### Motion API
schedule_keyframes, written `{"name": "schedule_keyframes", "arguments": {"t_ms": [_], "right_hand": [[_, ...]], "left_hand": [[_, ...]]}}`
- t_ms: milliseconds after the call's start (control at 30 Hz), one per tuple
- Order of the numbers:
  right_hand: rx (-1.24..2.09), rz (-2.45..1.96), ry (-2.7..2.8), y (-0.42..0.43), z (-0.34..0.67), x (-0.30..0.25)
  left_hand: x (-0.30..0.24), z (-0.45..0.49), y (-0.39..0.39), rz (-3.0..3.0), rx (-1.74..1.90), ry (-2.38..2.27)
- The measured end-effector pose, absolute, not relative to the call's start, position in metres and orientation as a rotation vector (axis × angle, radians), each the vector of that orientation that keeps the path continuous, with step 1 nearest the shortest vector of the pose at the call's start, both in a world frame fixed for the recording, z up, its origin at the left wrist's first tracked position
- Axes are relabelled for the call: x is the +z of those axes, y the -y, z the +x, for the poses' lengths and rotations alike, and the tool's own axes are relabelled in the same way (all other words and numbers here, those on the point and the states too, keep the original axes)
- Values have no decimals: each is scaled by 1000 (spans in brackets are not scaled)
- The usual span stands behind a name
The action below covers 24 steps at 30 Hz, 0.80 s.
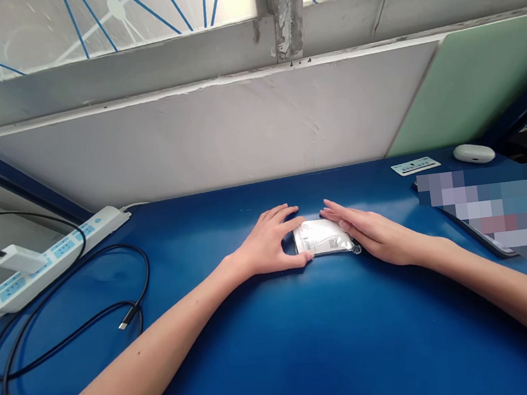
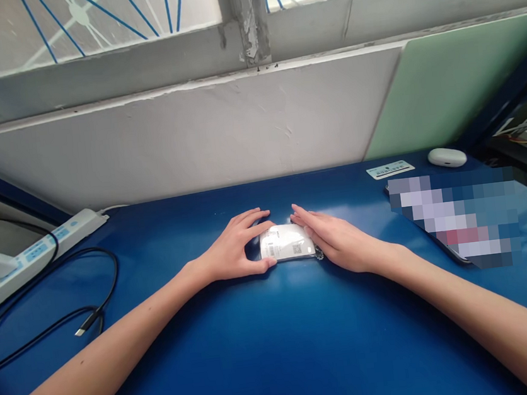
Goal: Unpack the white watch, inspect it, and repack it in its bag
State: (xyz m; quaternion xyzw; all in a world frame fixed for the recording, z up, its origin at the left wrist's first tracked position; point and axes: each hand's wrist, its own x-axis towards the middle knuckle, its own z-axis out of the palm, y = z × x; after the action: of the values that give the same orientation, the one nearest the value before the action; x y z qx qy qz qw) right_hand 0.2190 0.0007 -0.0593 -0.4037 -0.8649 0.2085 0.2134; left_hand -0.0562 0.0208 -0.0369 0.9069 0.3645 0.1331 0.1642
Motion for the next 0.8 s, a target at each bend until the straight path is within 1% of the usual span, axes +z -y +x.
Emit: {"name": "schedule_keyframes", "arguments": {"t_ms": [133,267,367,467,533,800], "right_hand": [[586,-1108,2359,-4,222,-61],[474,-1051,2380,-4,223,-62],[337,-1047,2348,-4,225,-60],[112,-1048,2339,-5,230,-57],[44,-1029,2391,-7,234,-55],[129,-1063,2466,-5,232,-50]], "left_hand": [[-36,-57,-20,2611,377,-1031],[-36,-58,-19,2645,355,-1025],[-37,-58,-18,2647,354,-1042],[-39,-58,-17,2647,370,-1077],[-39,-57,-17,2654,366,-1082],[-38,-58,-18,2691,336,-1053]]}}
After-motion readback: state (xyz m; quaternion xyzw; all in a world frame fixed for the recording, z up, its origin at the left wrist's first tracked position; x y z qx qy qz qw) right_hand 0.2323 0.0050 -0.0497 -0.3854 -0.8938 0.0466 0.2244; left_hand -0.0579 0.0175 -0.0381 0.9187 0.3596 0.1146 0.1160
